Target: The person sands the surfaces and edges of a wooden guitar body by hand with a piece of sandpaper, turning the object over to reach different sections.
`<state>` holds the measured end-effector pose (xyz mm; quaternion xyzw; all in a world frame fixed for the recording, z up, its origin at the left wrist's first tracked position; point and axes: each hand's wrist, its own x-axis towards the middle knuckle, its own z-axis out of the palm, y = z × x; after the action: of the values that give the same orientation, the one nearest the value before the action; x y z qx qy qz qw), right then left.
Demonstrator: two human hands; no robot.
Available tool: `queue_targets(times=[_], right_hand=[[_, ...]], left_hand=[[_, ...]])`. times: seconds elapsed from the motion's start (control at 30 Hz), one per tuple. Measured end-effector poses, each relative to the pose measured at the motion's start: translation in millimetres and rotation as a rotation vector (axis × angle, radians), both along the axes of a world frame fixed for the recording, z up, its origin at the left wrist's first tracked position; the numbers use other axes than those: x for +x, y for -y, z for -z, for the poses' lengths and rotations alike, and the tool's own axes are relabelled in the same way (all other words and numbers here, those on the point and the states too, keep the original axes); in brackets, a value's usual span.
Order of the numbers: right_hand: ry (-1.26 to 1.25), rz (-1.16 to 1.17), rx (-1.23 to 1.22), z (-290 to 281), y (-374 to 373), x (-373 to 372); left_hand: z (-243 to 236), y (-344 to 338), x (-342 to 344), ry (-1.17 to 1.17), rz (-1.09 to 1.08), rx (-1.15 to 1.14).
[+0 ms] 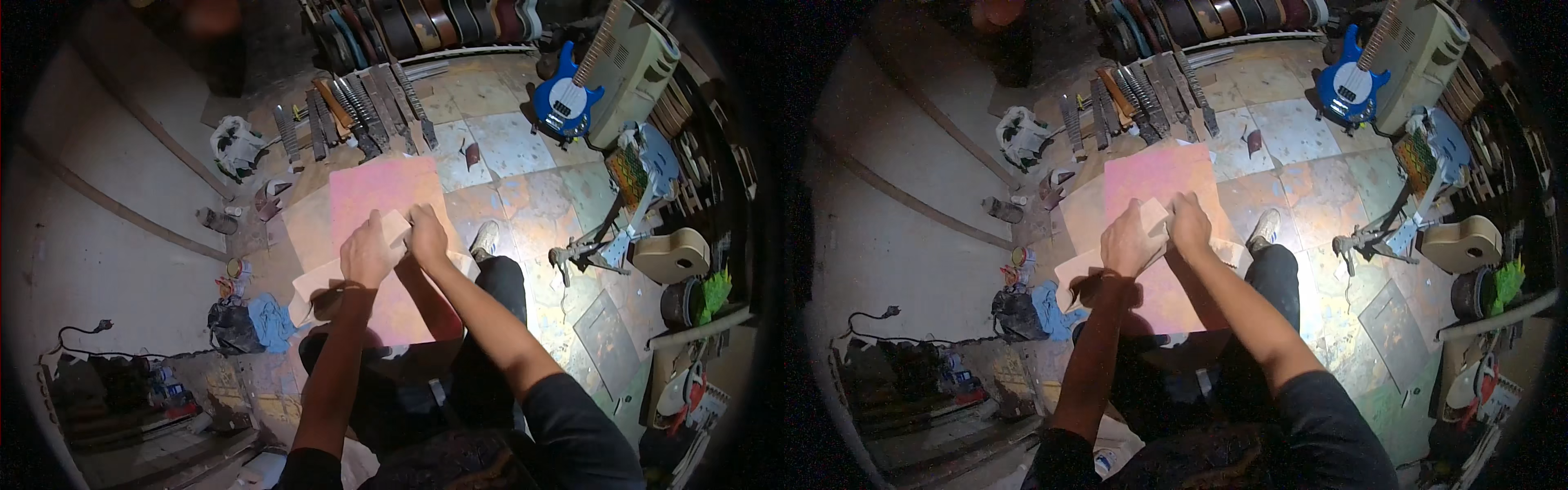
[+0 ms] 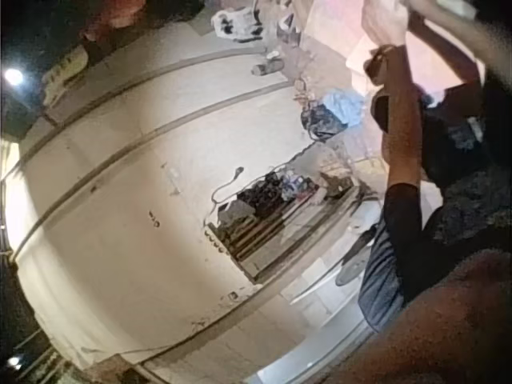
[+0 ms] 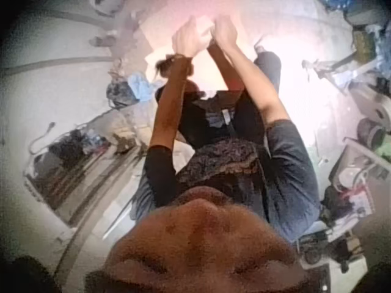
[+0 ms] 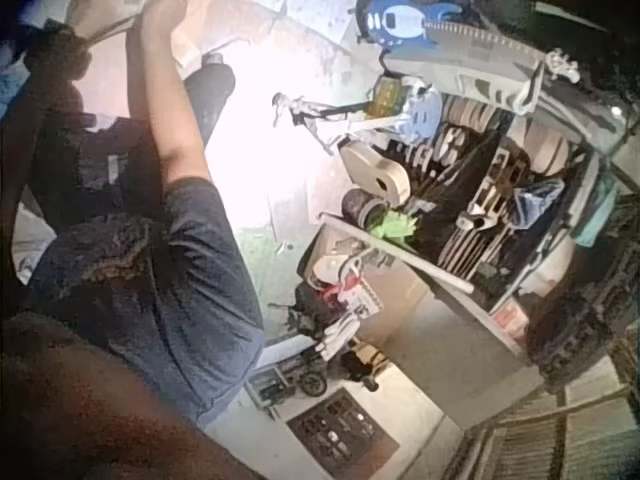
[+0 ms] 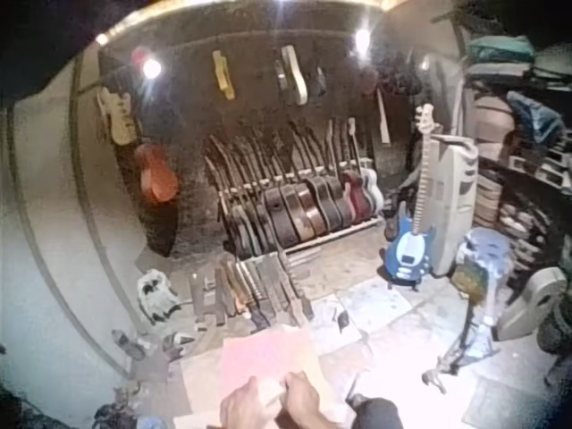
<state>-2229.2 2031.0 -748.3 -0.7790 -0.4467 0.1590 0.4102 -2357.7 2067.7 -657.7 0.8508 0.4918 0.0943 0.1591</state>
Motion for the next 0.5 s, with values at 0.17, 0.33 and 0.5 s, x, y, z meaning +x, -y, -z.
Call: queue_targets(times=[0.17,0.33,0.5], right_hand=[[-0.127,0.079,0.009,-8,-6,23],[-0.229,-0.374,0.107,-6,57,24],[0.101,-0.464,-0.274,-32,73,7]], left_hand=[[-12,0,7,0.005,0.037,0.018],[-16,0,5,-0.007,0.051,0.028],[-10,0,-2,0.005,0.007,0.023]])
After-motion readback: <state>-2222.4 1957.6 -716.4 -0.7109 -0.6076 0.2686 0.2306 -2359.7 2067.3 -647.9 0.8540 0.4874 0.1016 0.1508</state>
